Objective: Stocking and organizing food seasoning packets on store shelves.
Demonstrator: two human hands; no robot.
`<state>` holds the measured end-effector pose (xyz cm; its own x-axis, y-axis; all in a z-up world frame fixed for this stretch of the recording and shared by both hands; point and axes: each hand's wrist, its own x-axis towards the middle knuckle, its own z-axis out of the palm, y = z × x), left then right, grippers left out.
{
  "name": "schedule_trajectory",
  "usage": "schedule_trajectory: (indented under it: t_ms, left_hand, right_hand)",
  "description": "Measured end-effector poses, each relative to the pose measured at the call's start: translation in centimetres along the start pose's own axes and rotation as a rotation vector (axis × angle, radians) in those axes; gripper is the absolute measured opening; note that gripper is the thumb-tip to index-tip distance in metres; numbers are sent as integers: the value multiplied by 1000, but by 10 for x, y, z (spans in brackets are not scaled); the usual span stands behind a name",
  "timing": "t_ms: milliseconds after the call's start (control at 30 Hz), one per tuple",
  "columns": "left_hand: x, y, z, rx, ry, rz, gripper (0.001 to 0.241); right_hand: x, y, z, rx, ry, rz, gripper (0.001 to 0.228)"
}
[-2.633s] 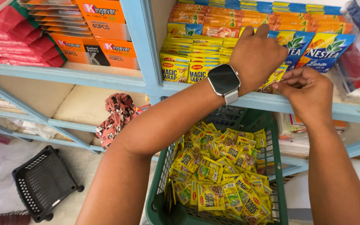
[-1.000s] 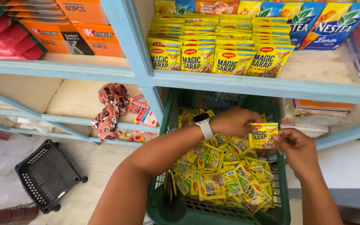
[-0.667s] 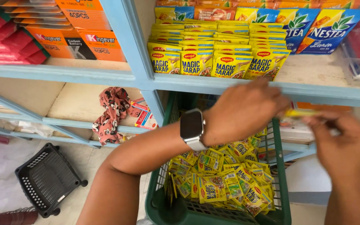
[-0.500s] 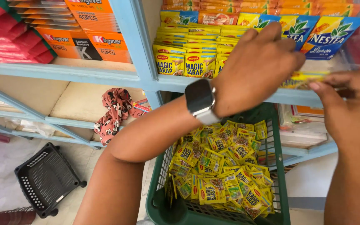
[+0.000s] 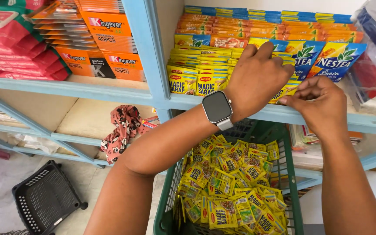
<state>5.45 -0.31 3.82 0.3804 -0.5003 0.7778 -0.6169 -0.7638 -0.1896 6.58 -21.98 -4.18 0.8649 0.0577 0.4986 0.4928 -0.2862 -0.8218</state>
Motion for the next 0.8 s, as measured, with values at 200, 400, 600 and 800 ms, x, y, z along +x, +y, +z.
schedule_trajectory:
  t_ms: [200,400,600,800]
  left_hand:
    - [1,2,6,72,-14,-23,7]
    - [-3,3,2,61,-27,-37,13]
    - [-10,12,-8,45,45,-43,19]
    - [-40,43,-33,-410,-196,-30,20]
  right_hand:
    - [-1,-12,8,-26,-4,-22,44]
    - [0,-20,10,-189,26,39,51]
    - [-6,-17,12,-66,47,6,51]
    - [-57,-41,31,34,369,-131,47]
